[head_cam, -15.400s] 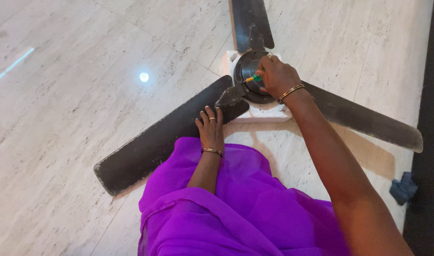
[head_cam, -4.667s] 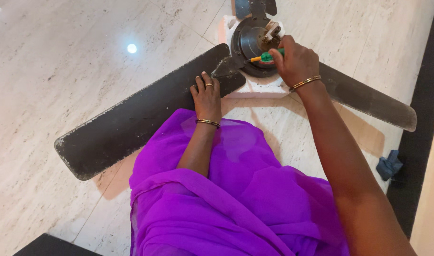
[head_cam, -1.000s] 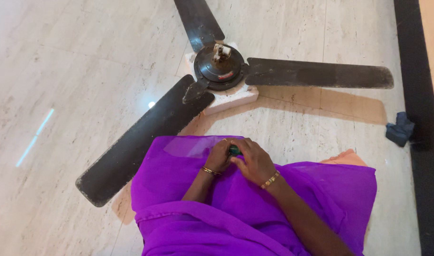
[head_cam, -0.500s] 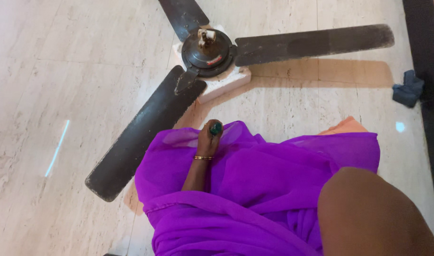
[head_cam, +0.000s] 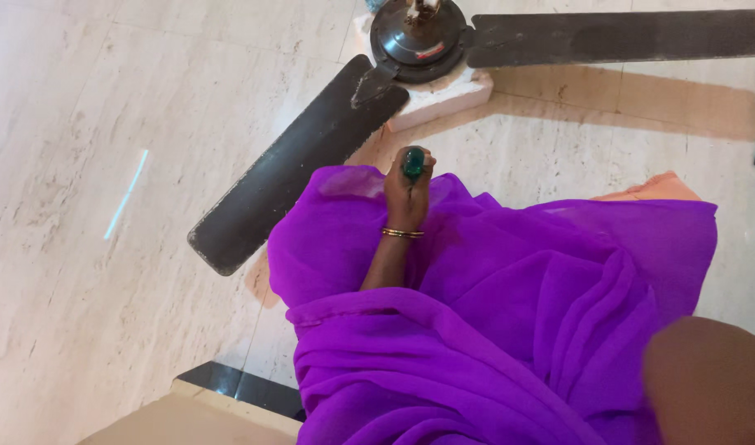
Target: The person uses a screwdriver to loosen and remove screws securing the blades to the motor housing of a ceiling fan. They remove one blade and set it aside on the floor, then proceed to loosen the screws for the next blade.
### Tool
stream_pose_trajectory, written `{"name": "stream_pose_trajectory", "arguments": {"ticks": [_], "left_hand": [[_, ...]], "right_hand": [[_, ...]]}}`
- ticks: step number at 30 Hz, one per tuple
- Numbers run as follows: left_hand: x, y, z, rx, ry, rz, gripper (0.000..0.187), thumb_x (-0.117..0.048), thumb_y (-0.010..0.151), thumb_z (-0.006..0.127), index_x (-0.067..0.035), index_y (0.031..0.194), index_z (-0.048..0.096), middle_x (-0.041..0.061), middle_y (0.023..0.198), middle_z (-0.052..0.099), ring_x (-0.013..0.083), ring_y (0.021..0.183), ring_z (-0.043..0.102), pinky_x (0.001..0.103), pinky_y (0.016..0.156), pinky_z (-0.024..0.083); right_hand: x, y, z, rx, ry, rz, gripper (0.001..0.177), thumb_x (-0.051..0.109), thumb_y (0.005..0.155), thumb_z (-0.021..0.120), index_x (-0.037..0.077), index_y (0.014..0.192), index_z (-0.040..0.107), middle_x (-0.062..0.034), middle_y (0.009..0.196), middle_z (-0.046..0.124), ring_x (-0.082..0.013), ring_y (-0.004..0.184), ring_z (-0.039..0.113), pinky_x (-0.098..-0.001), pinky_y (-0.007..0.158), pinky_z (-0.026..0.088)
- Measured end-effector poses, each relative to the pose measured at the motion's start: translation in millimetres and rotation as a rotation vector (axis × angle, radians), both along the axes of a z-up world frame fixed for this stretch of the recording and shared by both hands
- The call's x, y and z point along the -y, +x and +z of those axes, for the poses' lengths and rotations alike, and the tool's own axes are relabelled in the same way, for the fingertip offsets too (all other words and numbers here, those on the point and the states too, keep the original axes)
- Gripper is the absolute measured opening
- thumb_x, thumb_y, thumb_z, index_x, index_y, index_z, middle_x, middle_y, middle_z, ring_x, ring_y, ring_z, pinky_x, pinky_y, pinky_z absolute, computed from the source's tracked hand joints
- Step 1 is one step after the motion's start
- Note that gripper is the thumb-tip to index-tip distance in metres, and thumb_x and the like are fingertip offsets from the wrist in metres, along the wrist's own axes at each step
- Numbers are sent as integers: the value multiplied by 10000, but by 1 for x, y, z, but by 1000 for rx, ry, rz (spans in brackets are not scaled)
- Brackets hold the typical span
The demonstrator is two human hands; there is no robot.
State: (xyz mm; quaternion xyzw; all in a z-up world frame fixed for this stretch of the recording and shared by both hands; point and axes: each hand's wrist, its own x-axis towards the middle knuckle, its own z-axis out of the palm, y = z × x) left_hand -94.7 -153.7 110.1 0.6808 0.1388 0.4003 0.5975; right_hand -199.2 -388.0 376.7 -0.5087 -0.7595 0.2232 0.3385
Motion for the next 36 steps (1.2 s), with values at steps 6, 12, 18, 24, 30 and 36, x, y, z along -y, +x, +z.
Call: {"name": "stream_pose_trajectory", "arguments": {"ticks": [6,12,18,24,30,36], "left_hand": [[6,-24,30,-44,-23,11,294,-357,1042,662,-64,1061,644,19,941,689,99,887,663,259,763,553],[-11,-32,24,60,-161,19,343,-380,1049,649,-38,1060,633,50,935,698,114,892,666,273,791,554],[-18,-15,-14,35,-409,-108,317,-335,1048,612,-28,1127,614,94,979,719,162,903,714,302,752,578],[-17,5,-53,-63,-604,-155,309,-313,1072,534,-21,1132,617,117,962,723,178,845,707,292,707,564],[-52,52,-77,-170,-730,-120,361,-349,1060,514,-14,1145,619,136,938,720,202,820,718,322,721,578],[-61,88,-113,-276,-634,-69,296,-309,1025,580,-40,1138,634,55,1057,702,167,872,703,310,732,544]], "right_hand": [[19,-10,-1,-69,-70,-146,242,64,966,530,25,1203,561,-154,1117,689,-249,1031,676,-415,944,549],[15,18,-13,-279,-173,-115,238,36,968,500,14,1200,548,-158,1093,699,-235,1010,683,-404,931,559],[-6,170,-123,-805,-215,-928,237,10,992,449,16,1217,521,-150,1087,700,-197,996,671,-364,935,546],[-16,251,-280,-480,-456,-1146,226,219,976,649,57,1133,638,-80,958,702,-133,858,648,-293,790,534],[-42,345,-328,-322,-464,-1281,290,326,934,673,98,1113,660,-48,922,729,-169,862,695,-325,796,544],[-80,409,-385,-308,-428,-1384,395,347,902,706,83,1186,627,-88,1052,708,-219,955,694,-363,870,551]]}}
